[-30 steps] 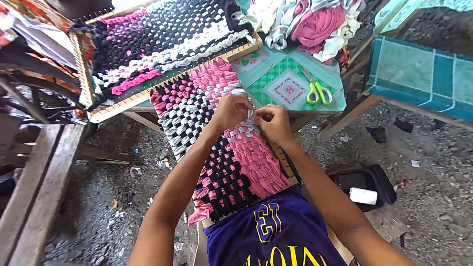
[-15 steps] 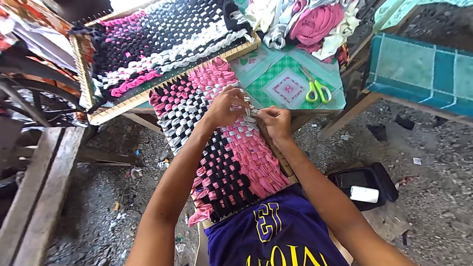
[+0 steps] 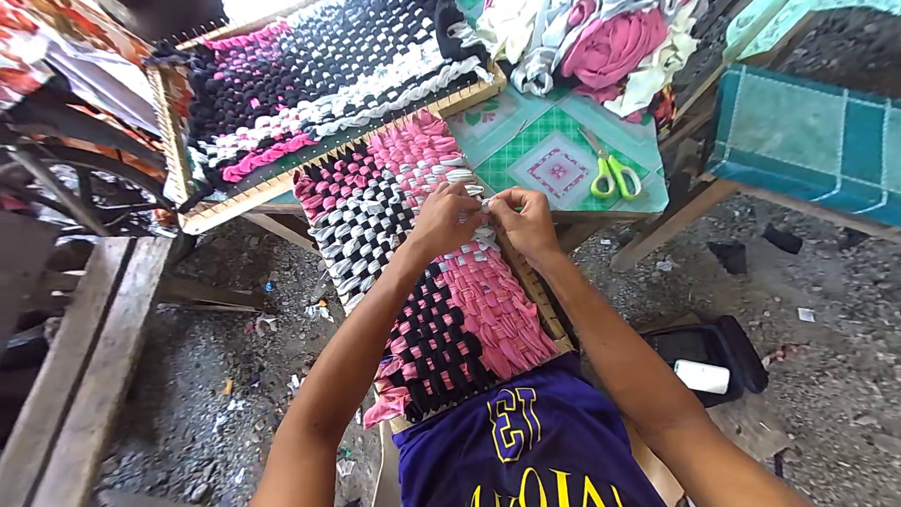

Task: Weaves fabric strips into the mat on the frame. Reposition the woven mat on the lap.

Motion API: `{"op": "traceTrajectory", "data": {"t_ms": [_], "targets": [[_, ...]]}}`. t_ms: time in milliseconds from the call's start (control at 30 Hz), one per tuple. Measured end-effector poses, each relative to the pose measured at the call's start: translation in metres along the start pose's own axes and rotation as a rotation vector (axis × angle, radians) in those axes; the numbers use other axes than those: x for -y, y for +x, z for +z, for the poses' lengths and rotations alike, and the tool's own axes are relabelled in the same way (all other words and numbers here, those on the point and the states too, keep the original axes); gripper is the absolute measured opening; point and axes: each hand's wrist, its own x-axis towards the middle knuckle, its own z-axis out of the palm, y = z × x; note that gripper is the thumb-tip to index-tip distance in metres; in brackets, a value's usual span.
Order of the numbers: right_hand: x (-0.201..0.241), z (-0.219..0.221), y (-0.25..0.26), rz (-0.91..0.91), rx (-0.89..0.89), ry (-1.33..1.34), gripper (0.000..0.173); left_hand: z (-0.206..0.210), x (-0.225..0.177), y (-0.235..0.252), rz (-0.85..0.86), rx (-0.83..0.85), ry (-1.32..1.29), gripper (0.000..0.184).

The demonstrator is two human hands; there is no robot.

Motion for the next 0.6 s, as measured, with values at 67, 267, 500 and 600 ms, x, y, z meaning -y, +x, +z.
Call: {"op": "traceTrajectory", "data": {"t_ms": [67,267,500,600], "targets": [[0.001,0.003,-0.002,-0.004,0.015,-0.003,0.015,0.002,-0.004,-0.003,-0.011,-0.014,0.011,0.034],[-0.004,0.005,-0.003,-0.142,0.111,-0.022,0.019,0.012,-0.004,-0.017,-0.015,-0.077,-0.006,0.041],[-0.013,-0.008,-0.005,-0.242,0.234,-0.119,0.014,0.015,-0.001,-0.015,0.042,-0.115,0.131,0.029],[-0.019,-0.007,-0.010,-0.189,0.162,-0.162,0.016,0.016,-0.001,-0.014,0.038,-0.123,0.162,0.029]]}}
